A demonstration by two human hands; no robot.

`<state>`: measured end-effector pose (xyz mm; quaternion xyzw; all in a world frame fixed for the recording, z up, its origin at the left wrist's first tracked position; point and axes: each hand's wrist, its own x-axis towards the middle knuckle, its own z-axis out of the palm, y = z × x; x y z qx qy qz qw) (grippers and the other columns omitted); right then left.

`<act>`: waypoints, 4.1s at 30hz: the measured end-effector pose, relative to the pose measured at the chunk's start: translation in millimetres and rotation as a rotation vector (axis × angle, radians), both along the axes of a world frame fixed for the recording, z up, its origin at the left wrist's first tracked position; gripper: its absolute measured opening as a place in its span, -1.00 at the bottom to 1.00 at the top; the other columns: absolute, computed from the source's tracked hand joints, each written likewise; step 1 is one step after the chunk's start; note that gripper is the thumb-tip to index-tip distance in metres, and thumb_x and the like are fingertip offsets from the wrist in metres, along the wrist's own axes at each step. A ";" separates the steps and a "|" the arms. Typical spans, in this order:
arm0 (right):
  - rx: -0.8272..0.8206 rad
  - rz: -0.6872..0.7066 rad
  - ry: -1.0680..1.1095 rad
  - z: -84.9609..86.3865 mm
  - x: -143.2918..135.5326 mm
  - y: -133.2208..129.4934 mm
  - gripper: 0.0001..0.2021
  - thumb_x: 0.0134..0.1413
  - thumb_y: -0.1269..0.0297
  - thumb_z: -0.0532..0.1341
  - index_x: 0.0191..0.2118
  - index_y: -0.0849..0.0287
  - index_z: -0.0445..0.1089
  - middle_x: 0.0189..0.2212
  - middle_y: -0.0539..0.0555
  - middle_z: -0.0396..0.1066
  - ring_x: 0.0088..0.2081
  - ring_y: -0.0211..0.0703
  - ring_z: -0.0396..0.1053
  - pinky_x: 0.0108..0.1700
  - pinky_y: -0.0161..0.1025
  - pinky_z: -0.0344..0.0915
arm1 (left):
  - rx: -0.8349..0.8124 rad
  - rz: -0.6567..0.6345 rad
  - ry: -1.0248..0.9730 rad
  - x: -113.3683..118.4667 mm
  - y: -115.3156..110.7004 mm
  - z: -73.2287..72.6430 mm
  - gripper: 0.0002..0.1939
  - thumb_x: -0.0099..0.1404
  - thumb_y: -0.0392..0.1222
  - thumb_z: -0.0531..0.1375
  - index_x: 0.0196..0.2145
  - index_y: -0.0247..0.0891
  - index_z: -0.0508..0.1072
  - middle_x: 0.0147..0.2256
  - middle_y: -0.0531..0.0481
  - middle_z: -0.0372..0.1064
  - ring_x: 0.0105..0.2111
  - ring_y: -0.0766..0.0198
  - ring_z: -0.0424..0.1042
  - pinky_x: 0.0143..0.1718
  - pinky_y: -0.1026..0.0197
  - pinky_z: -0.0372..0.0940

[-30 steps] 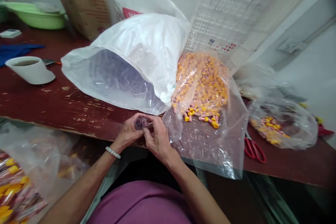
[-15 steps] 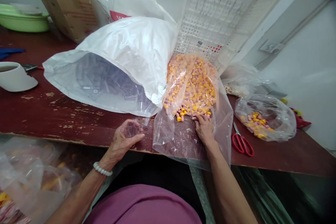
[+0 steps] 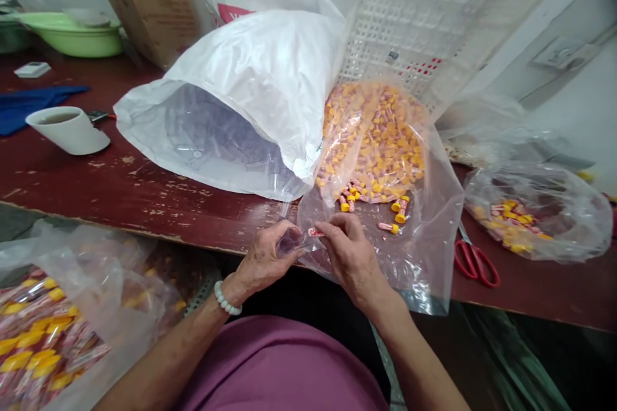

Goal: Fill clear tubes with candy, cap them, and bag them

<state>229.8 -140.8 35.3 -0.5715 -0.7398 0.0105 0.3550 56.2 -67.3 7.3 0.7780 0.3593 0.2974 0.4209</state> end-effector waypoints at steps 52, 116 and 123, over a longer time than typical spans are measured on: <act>-0.050 -0.240 0.253 -5.3 45.8 -7.5 -0.76 0.14 0.25 0.18 -0.07 0.14 0.31 -0.27 0.04 0.43 -0.34 -0.25 0.36 -0.27 -0.27 0.32 | -0.336 -0.086 -0.189 34.1 -12.8 3.2 -0.81 0.03 -0.30 0.28 -0.39 -0.31 0.34 -0.44 0.07 0.30 -0.43 0.38 0.25 -0.38 0.32 0.19; 0.122 -0.033 0.071 -17.2 -17.9 -18.1 -0.60 -0.04 0.26 0.22 -0.02 0.14 0.26 -0.02 0.15 0.33 0.00 0.01 0.24 0.03 0.02 0.17 | -0.231 -0.203 -0.042 33.9 -17.3 -2.5 -0.95 -0.06 -0.34 0.12 -0.55 -0.32 0.28 -0.56 0.15 0.13 -0.53 0.43 0.03 -0.51 0.35 0.02; 0.097 0.038 0.032 -20.0 -20.4 -21.5 -0.51 -0.10 0.15 0.28 -0.01 0.16 0.23 -0.04 0.19 0.34 -0.04 0.02 0.28 -0.01 0.00 0.19 | -0.472 -0.278 -0.013 35.1 -14.9 -3.2 -0.84 -0.20 -0.42 0.15 -0.54 -0.33 0.29 -0.57 0.17 0.08 -0.55 0.43 0.03 -0.56 0.33 -0.02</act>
